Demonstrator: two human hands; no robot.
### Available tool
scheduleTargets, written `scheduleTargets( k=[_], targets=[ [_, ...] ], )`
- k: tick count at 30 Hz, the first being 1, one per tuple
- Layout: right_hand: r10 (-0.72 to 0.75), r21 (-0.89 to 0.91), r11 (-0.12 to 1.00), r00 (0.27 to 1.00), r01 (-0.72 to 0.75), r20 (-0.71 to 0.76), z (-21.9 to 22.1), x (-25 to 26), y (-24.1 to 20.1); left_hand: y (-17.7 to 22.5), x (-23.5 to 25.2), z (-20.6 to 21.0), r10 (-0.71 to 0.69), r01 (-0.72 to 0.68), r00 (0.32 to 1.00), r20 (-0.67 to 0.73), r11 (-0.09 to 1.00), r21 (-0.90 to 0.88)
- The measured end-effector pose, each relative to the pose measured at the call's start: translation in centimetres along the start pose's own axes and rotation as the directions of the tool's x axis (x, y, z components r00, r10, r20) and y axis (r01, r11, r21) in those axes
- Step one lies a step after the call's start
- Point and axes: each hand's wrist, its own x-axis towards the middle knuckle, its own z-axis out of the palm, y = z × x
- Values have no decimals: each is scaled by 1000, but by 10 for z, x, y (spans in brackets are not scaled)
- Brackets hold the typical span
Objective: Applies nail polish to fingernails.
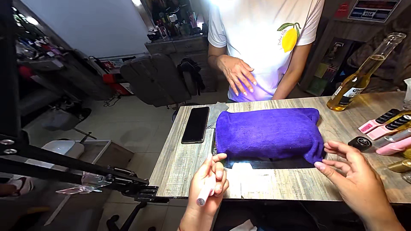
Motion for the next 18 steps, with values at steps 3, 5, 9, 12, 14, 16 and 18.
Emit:
scheduleTargets(
  k=[3,5,9,12,14,16,18],
  targets=[
    [20,150,988,1000,-20,3,3,-19,0,-6,0,4,-58,59,996,74,998,-12],
    [50,227,972,999,-53,17,4,-28,3,-7,3,7,-65,63,994,85,998,25],
    [124,334,933,991,-132,45,4,-40,8,-7,13,15,-63,56,993,97,995,79],
    [144,384,911,989,-149,42,4,-44,10,-6,21,20,-63,51,992,106,992,112],
    [148,401,904,988,-151,37,3,-44,13,-6,26,24,-82,68,992,94,987,144],
    [151,413,898,988,-155,43,3,-43,13,-5,31,25,-111,87,985,129,979,183],
    [156,418,893,986,-166,57,2,-43,13,-4,36,26,-137,92,974,181,967,239]
  ],
)
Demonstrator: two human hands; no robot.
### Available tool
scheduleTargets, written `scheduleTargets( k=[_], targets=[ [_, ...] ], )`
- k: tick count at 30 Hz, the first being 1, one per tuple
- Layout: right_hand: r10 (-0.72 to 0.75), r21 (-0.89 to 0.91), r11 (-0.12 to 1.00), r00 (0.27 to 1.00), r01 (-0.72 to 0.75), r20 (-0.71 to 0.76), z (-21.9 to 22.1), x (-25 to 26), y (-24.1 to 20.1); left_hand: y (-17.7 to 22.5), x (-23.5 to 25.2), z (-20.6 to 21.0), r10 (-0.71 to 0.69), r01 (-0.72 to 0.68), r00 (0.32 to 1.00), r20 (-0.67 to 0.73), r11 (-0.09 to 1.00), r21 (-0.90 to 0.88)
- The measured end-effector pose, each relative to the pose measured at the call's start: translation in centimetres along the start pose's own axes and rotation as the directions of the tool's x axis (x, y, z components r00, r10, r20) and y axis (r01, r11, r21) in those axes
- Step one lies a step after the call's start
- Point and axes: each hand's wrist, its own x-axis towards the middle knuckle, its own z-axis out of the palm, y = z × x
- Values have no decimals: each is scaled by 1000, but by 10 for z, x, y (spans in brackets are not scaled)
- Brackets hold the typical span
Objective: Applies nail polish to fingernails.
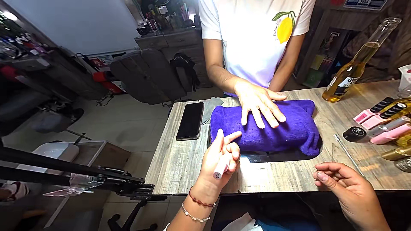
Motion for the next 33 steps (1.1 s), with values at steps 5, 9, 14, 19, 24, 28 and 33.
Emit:
scheduleTargets(
  k=[5,9,14,19,24,28,33],
  targets=[
    [22,19,1000,1000,-22,-9,-1,0,-2,11,18,6,-44,42,999,23,993,113],
    [23,27,999,1000,-22,-12,0,0,-3,22,35,11,-109,111,994,-21,983,147],
    [45,25,999,998,-44,-35,1,1,-5,39,59,14,-272,273,962,-34,935,225],
    [66,18,998,996,-65,-60,4,1,-7,45,81,22,-433,386,900,43,841,380],
    [84,19,996,995,-83,-59,4,0,-8,38,83,27,-490,408,869,74,791,456],
    [89,2,996,995,-89,-49,3,0,-8,32,79,33,-437,388,900,-13,787,480],
    [83,-13,996,995,-83,-48,5,0,-9,25,78,36,-361,357,931,-59,863,356]
  ],
)
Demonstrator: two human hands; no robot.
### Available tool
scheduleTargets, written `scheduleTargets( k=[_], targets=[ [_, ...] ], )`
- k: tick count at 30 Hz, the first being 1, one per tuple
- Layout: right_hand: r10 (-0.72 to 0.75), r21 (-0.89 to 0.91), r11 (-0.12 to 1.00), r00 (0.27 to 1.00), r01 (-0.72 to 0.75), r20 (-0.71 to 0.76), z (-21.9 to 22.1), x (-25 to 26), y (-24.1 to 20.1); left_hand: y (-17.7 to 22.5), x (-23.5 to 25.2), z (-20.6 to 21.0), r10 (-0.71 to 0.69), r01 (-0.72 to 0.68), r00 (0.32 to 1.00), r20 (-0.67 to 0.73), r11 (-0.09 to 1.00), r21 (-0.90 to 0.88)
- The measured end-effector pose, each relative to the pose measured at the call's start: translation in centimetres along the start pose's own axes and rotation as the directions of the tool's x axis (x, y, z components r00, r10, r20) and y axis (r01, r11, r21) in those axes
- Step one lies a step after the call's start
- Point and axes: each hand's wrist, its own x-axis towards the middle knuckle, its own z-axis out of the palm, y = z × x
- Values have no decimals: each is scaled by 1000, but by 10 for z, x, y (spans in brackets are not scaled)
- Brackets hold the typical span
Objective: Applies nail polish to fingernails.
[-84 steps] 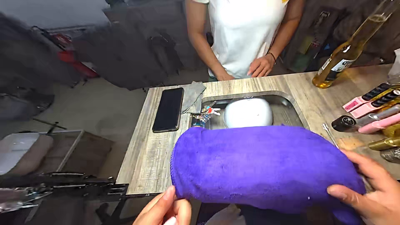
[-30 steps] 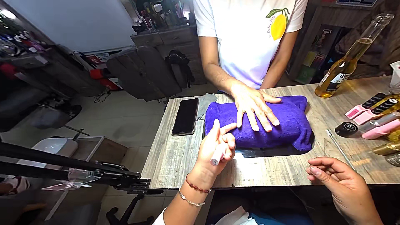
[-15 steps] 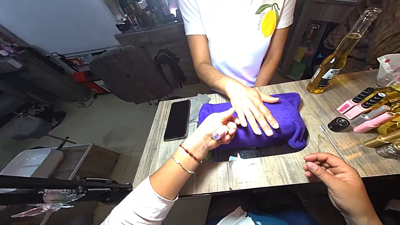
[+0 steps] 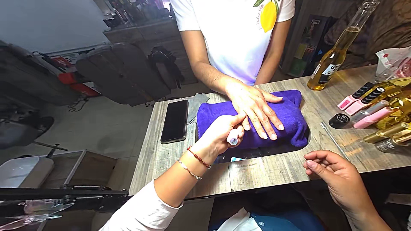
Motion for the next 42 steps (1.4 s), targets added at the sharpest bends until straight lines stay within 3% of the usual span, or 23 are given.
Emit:
scheduleTargets(
  k=[12,17,20,23,25,27,31,37,40,42],
  targets=[
    [-51,28,998,998,50,33,-6,1,5,-24,-22,15,164,-127,975,147,965,-229],
    [-136,-58,989,990,138,44,4,-5,-4,-40,-24,25,175,-167,985,9,953,-252],
    [-376,-193,892,908,409,184,26,-12,-22,-55,-28,30,253,-256,967,-43,939,-230],
    [-590,-204,715,733,669,339,54,-9,-47,-68,-34,35,343,-347,938,-51,928,-133],
    [-634,-238,626,662,743,400,67,-5,-58,-73,-35,38,379,-385,922,-79,918,-93],
    [-636,-304,567,642,765,428,73,-1,-61,-77,-33,39,414,-421,905,-96,904,-77],
    [-616,-366,572,679,734,399,72,3,-62,-80,-29,38,430,-438,896,-112,897,-58],
    [-506,-647,559,831,519,229,81,3,-53,-86,-24,34,443,-450,891,-102,892,-54],
    [-413,-721,536,881,439,230,80,5,-55,-87,-23,32,453,-459,888,-82,885,-78],
    [-409,-707,520,866,479,287,76,0,-61,-86,-23,32,460,-466,884,-84,882,-69]
  ],
)
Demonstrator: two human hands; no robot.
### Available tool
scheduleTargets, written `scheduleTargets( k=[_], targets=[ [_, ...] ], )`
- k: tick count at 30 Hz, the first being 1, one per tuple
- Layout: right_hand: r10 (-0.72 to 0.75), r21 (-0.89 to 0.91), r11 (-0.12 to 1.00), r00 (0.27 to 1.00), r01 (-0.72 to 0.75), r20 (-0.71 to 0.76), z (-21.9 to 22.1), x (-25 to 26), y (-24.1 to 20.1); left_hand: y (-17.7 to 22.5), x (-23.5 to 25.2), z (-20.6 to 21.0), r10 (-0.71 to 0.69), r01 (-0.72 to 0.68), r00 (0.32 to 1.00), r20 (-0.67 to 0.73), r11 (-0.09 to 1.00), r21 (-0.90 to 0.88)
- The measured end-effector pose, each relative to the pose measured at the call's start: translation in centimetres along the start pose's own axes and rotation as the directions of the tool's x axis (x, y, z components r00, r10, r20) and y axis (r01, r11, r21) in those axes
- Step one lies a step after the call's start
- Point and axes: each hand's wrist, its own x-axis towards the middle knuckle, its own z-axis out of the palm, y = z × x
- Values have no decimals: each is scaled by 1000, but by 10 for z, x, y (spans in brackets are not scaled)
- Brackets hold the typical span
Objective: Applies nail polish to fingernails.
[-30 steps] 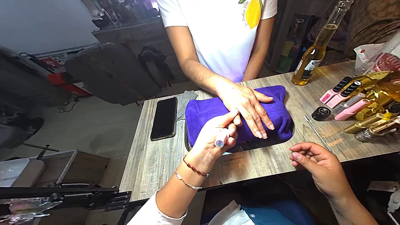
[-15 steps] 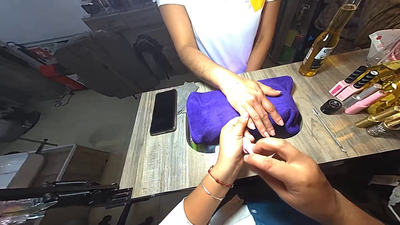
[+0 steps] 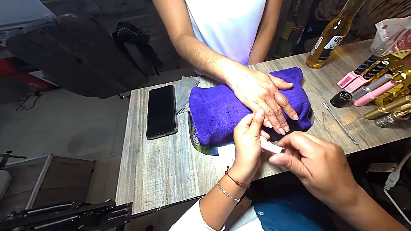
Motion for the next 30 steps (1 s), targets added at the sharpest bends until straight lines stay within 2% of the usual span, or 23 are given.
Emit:
scheduleTargets(
  k=[3,7,10,13,15,19,24,30],
  targets=[
    [-133,21,991,990,132,40,-8,-5,-7,-1,2,0,10,-10,1000,-10,1000,6],
    [-27,-200,979,1000,29,8,1,-5,-16,-2,-1,-1,-8,9,1000,-19,999,39],
    [52,-238,970,998,-40,45,-4,-2,-16,-1,-2,-2,-22,23,999,-25,999,46],
    [-41,-195,979,997,53,62,-10,-3,-19,-1,-2,-2,-4,4,1000,-15,999,36],
    [-75,-241,966,995,88,65,-4,-3,-22,-2,-1,-2,11,-10,1000,-21,999,40],
    [-21,-374,926,997,50,79,-2,0,-25,-1,0,-2,10,-9,999,-35,999,45],
    [-36,-331,943,999,46,37,-3,-3,-28,-8,10,5,39,-41,998,-54,998,-51],
    [-51,-442,895,999,54,20,11,-3,-33,-12,13,6,55,-57,997,-52,998,-25]
  ],
)
